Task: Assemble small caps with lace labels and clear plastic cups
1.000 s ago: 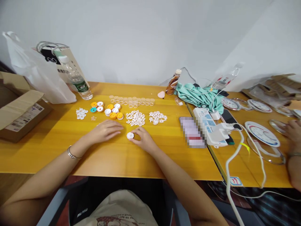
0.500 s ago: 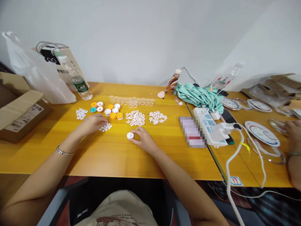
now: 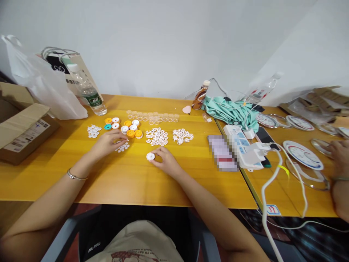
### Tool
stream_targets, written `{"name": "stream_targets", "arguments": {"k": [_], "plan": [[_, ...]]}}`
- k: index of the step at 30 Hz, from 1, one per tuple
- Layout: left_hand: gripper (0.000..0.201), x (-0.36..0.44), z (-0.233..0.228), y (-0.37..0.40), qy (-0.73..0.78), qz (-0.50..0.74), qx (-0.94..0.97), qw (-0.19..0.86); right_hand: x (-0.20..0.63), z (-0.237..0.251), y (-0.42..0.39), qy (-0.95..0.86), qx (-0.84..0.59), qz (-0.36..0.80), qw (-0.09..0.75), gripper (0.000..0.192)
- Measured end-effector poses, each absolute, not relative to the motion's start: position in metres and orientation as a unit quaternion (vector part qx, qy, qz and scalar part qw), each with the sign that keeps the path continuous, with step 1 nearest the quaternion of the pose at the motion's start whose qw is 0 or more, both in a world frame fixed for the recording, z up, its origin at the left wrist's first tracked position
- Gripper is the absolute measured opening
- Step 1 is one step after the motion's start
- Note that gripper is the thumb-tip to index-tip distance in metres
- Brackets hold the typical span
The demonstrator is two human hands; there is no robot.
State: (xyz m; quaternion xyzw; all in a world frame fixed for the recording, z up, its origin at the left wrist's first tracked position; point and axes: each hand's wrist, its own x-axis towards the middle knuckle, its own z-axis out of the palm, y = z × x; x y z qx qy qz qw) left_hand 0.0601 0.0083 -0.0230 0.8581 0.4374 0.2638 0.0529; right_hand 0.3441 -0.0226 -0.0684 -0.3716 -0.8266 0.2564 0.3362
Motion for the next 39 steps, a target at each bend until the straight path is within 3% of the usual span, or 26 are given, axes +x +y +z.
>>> {"name": "stream_targets", "arguments": {"k": [3,8,13,20,39], "plan": [[0.015,0.080,-0.026,0.000,0.350,0.318,0.880,0.046,0.344,-0.069,-0.022,-0.827,-0.368,0.262,0.336,0.021],[0.012,0.111,-0.040,-0.012,0.252,0.283,0.925,-0.013,0.344,-0.068,-0.022,-0.826,-0.365,0.276,0.330,0.021],[0.014,0.121,-0.049,-0.012,0.208,0.238,0.941,-0.117,0.344,-0.068,-0.022,-0.825,-0.361,0.277,0.334,0.021],[0.015,0.122,-0.048,-0.013,0.189,0.209,0.946,-0.163,0.343,-0.069,-0.023,-0.829,-0.362,0.264,0.335,0.022],[0.014,0.122,-0.047,-0.012,0.174,0.206,0.951,-0.155,0.343,-0.069,-0.023,-0.829,-0.361,0.268,0.331,0.022]]}}
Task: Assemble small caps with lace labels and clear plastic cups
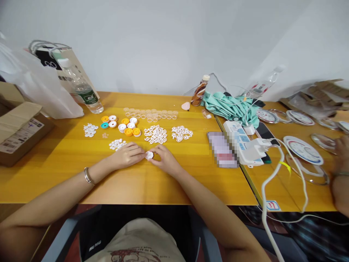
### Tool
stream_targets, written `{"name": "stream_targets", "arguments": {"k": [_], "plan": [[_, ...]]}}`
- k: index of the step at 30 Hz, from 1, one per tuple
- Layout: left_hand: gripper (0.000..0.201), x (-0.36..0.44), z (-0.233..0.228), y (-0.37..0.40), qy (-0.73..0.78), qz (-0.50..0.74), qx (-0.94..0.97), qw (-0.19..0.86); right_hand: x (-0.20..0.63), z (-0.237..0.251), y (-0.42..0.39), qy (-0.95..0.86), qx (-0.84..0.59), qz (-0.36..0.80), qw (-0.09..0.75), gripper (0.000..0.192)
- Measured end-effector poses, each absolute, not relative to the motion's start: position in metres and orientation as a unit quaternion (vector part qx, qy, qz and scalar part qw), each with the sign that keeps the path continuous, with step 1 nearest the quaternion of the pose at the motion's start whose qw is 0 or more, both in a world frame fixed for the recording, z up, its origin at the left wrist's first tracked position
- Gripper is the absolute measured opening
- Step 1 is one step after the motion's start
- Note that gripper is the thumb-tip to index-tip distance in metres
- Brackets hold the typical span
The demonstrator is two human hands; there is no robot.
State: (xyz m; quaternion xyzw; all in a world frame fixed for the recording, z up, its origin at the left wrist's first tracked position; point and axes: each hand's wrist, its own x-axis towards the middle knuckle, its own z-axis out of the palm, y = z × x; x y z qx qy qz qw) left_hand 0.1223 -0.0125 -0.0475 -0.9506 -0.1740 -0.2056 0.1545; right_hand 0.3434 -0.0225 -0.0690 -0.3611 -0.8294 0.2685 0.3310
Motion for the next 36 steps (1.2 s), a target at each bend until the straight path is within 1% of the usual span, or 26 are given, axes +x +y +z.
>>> {"name": "stream_targets", "arguments": {"k": [6,11,16,24,29,33,36], "plan": [[0.015,0.119,-0.045,-0.012,-0.185,-0.210,-0.950,0.137,0.343,-0.068,-0.023,-0.829,-0.361,0.271,0.330,0.021],[0.019,0.110,-0.041,-0.013,-0.228,-0.231,-0.944,0.065,0.343,-0.067,-0.023,-0.826,-0.368,0.277,0.326,0.020],[0.023,0.111,-0.041,-0.017,-0.239,-0.199,-0.950,0.023,0.343,-0.066,-0.023,-0.826,-0.365,0.280,0.326,0.020],[0.025,0.117,-0.041,-0.021,-0.237,-0.158,-0.958,-0.012,0.343,-0.067,-0.023,-0.827,-0.365,0.278,0.325,0.020],[0.026,0.113,-0.037,-0.019,-0.243,-0.166,-0.956,-0.009,0.344,-0.067,-0.023,-0.827,-0.366,0.278,0.322,0.021],[0.024,0.087,-0.025,-0.005,-0.308,-0.181,-0.934,-0.002,0.344,-0.066,-0.024,-0.825,-0.371,0.273,0.327,0.022],[0.022,0.060,-0.016,0.007,-0.367,-0.170,-0.914,-0.023,0.344,-0.067,-0.024,-0.824,-0.373,0.271,0.330,0.022]]}}
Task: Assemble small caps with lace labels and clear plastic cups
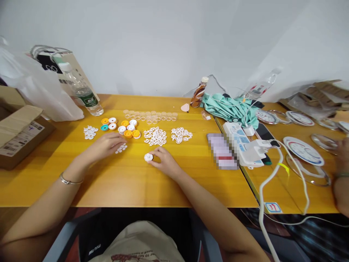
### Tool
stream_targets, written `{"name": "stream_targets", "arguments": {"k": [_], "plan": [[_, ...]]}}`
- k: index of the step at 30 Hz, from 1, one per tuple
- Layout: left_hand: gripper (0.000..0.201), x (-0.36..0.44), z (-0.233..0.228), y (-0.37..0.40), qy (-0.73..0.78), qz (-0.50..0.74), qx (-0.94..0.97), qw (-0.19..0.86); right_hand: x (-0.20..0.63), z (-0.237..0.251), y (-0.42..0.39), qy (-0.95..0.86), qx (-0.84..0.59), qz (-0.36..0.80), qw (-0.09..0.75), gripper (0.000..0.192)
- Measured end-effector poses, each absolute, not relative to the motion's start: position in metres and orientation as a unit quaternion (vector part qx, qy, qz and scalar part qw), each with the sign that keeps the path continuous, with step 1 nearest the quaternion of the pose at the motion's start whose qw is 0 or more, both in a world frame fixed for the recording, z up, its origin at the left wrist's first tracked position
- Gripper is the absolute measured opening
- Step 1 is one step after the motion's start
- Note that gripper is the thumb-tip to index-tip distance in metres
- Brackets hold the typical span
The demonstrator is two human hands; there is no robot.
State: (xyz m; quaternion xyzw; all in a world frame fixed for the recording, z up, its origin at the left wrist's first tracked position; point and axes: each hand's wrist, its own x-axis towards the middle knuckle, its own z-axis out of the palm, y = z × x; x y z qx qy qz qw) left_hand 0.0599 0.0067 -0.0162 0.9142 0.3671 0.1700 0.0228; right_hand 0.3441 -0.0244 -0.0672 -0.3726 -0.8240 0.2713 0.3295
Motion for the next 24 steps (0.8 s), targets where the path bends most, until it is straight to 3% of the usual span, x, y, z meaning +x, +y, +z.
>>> {"name": "stream_targets", "arguments": {"k": [6,24], "plan": [[0.020,0.040,-0.016,0.012,0.384,0.147,0.906,0.097,0.344,-0.067,-0.025,-0.821,-0.377,0.275,0.329,0.023],[0.019,0.040,-0.027,0.017,0.386,0.107,0.913,0.077,0.344,-0.067,-0.025,-0.825,-0.376,0.267,0.326,0.024]]}}
